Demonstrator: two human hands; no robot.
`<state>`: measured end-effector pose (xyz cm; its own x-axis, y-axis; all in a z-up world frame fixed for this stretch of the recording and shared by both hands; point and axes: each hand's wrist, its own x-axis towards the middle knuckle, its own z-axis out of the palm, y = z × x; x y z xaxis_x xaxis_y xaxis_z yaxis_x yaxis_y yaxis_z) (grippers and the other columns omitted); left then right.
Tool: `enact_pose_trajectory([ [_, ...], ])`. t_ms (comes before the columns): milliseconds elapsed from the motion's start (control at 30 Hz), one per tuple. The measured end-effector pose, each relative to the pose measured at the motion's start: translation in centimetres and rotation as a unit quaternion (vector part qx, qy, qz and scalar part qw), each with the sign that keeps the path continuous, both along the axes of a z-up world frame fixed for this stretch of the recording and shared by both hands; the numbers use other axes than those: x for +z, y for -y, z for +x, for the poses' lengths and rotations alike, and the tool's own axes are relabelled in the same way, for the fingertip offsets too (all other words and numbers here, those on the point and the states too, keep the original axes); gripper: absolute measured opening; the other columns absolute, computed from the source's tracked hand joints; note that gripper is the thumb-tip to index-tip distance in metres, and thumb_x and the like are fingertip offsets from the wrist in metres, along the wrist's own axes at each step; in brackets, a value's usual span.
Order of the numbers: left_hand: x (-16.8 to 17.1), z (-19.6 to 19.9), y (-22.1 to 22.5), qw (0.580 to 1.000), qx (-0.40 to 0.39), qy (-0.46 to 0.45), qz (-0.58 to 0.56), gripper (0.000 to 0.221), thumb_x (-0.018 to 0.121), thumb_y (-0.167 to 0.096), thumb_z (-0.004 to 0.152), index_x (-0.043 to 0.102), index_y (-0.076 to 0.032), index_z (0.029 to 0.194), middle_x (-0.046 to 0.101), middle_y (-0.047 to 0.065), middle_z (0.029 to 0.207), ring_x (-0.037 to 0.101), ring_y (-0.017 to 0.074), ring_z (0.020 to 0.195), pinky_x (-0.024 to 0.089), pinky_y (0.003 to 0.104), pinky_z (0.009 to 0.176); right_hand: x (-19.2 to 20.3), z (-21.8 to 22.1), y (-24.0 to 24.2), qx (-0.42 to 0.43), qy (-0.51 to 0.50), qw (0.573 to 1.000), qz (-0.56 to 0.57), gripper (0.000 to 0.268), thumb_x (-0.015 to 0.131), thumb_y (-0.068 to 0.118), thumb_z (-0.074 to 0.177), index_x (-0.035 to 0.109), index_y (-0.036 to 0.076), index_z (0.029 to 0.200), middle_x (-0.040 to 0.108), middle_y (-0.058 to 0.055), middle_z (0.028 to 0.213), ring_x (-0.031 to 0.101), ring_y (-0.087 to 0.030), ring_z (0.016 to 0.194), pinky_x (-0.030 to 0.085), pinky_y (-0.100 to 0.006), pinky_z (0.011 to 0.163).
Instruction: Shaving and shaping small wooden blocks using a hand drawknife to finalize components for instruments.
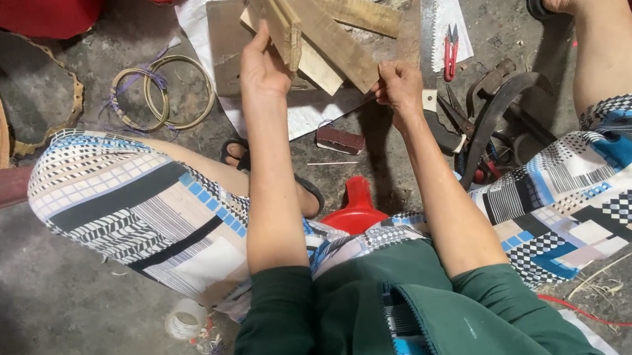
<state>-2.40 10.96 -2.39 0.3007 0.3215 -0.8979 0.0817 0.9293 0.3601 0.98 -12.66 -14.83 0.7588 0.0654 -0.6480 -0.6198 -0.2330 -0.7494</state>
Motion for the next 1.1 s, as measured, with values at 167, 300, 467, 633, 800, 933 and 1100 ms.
enact_pose_trajectory([
  [167, -3.5, -0.2, -0.6, 0.980, 0.113, 0.117, -0.115, 0.033, 0.065, -0.012, 0.094, 0.056, -0.004, 0.125, 0.064, 0.016, 0.103, 0.065, 0.0293, 0.089, 0.060, 0.039, 0.071, 1.0, 0.0, -0.1, 0.023, -0.001, 0.999, 0.043, 0.039, 0.081, 0.022, 0.095, 0.056, 0.017, 0.065, 0.060, 0.000, 0.062, 0.050, -0.007, 0.046, 0.039, -0.023, 0.039],
  [300, -5.6, 0.0, -1.1, 0.974, 0.094, 0.154, -0.133, 0.035, 0.064, -0.015, 0.096, 0.056, -0.001, 0.127, 0.065, 0.015, 0.099, 0.065, 0.0272, 0.085, 0.061, 0.039, 0.071, 2.4, 0.1, -0.2, 0.002, -0.055, 0.983, 0.173, 0.028, 0.078, 0.022, 0.095, 0.058, 0.019, 0.075, 0.059, 0.004, 0.063, 0.054, -0.005, 0.050, 0.045, -0.017, 0.046],
  [467, -2.2, 0.1, -0.6, 0.984, 0.083, 0.137, -0.077, 0.067, 0.071, -0.016, 0.081, 0.045, -0.007, 0.142, 0.062, 0.021, 0.123, 0.058, 0.0404, 0.119, 0.058, 0.057, 0.093, 4.1, 0.9, -0.3, -0.032, 0.007, 0.986, 0.166, 0.005, 0.075, 0.007, 0.093, 0.071, 0.011, 0.093, 0.064, 0.005, 0.072, 0.050, -0.003, 0.055, 0.041, -0.017, 0.052],
  [633, -4.6, -0.6, 1.4, 0.980, 0.015, 0.015, 0.199, 0.043, 0.066, -0.008, 0.092, 0.058, -0.007, 0.134, 0.069, 0.016, 0.122, 0.067, 0.0323, 0.110, 0.061, 0.050, 0.087, 3.0, 4.0, 1.1, -0.016, 0.162, 0.975, 0.150, 0.023, 0.074, 0.038, 0.089, 0.069, 0.017, 0.098, 0.055, 0.012, 0.069, 0.035, -0.002, 0.053, 0.028, -0.018, 0.050],
  [800, -9.5, -0.9, 2.0, 0.950, -0.043, -0.079, 0.299, 0.059, 0.064, -0.010, 0.092, 0.046, -0.006, 0.147, 0.060, 0.014, 0.131, 0.059, 0.0268, 0.120, 0.048, 0.041, 0.105, 0.2, 6.6, 0.5, 0.051, 0.168, 0.979, 0.100, 0.015, 0.061, 0.026, 0.107, 0.059, 0.020, 0.094, 0.066, 0.005, 0.092, 0.043, -0.002, 0.058, 0.034, -0.014, 0.052],
  [933, -9.9, -1.0, 2.2, 0.904, -0.105, -0.142, 0.390, 0.061, 0.068, -0.008, 0.090, 0.049, -0.008, 0.148, 0.052, 0.012, 0.118, 0.056, 0.0290, 0.109, 0.052, 0.046, 0.094, 3.8, 3.6, -2.0, -0.010, 0.029, 0.996, 0.084, 0.015, 0.056, 0.013, 0.105, 0.052, 0.014, 0.091, 0.058, 0.000, 0.092, 0.052, -0.011, 0.069, 0.046, -0.022, 0.059],
  [1100, -7.8, -0.3, 3.7, 0.792, -0.098, -0.120, 0.590, 0.059, 0.067, -0.027, 0.094, 0.047, -0.013, 0.147, 0.052, 0.015, 0.132, 0.057, 0.0304, 0.125, 0.049, 0.052, 0.103, 1.2, 0.9, -0.3, -0.148, -0.221, 0.927, 0.263, 0.047, 0.086, 0.022, 0.082, 0.059, 0.005, 0.116, 0.065, -0.007, 0.084, 0.061, -0.012, 0.049, 0.057, -0.020, 0.043],
])
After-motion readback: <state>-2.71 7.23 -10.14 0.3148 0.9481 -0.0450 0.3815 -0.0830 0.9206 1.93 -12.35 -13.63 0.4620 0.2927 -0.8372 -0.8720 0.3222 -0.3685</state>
